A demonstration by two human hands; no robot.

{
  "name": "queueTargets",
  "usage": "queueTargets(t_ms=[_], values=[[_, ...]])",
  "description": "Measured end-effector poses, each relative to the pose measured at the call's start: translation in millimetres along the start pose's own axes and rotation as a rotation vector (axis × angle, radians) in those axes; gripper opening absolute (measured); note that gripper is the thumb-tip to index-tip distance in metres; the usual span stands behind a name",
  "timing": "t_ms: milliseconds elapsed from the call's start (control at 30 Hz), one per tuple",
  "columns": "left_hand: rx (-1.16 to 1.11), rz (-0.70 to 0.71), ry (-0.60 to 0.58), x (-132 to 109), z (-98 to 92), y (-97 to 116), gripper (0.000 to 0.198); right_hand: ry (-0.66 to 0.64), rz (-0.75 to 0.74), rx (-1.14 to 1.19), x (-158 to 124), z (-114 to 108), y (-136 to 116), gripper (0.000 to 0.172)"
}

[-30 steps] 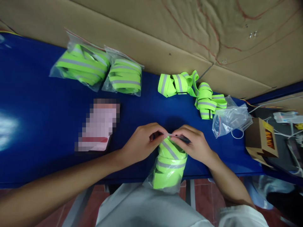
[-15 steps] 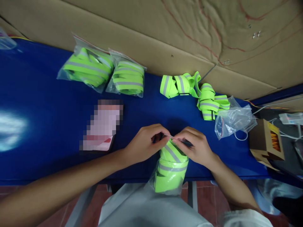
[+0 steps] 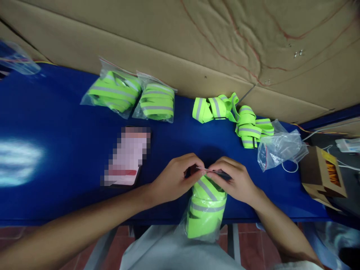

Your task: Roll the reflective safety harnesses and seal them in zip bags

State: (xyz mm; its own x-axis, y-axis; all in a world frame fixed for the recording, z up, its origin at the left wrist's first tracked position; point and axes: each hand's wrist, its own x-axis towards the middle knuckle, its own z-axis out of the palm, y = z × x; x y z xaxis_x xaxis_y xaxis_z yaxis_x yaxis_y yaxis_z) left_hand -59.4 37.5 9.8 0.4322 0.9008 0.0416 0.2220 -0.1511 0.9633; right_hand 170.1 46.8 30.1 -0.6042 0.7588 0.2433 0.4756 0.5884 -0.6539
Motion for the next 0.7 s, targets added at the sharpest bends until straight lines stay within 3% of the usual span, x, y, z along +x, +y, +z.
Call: queueTargets(t_ms=[333, 567, 700], values=[[-0.035, 0.001, 0.008, -1, 0.9, 1, 0.017, 0.027, -0.048, 0.014, 2, 3, 1, 0.004], [-0.092, -0.046, 0.108, 1, -7.9, 8, 0.016, 0.085, 0.035, 0.07, 0, -5, 4, 0.008], [-0.135, -0.067, 0.102, 4, -10.5, 7, 0.017, 0.113, 0.042, 0.087, -2, -3, 5, 0.007]])
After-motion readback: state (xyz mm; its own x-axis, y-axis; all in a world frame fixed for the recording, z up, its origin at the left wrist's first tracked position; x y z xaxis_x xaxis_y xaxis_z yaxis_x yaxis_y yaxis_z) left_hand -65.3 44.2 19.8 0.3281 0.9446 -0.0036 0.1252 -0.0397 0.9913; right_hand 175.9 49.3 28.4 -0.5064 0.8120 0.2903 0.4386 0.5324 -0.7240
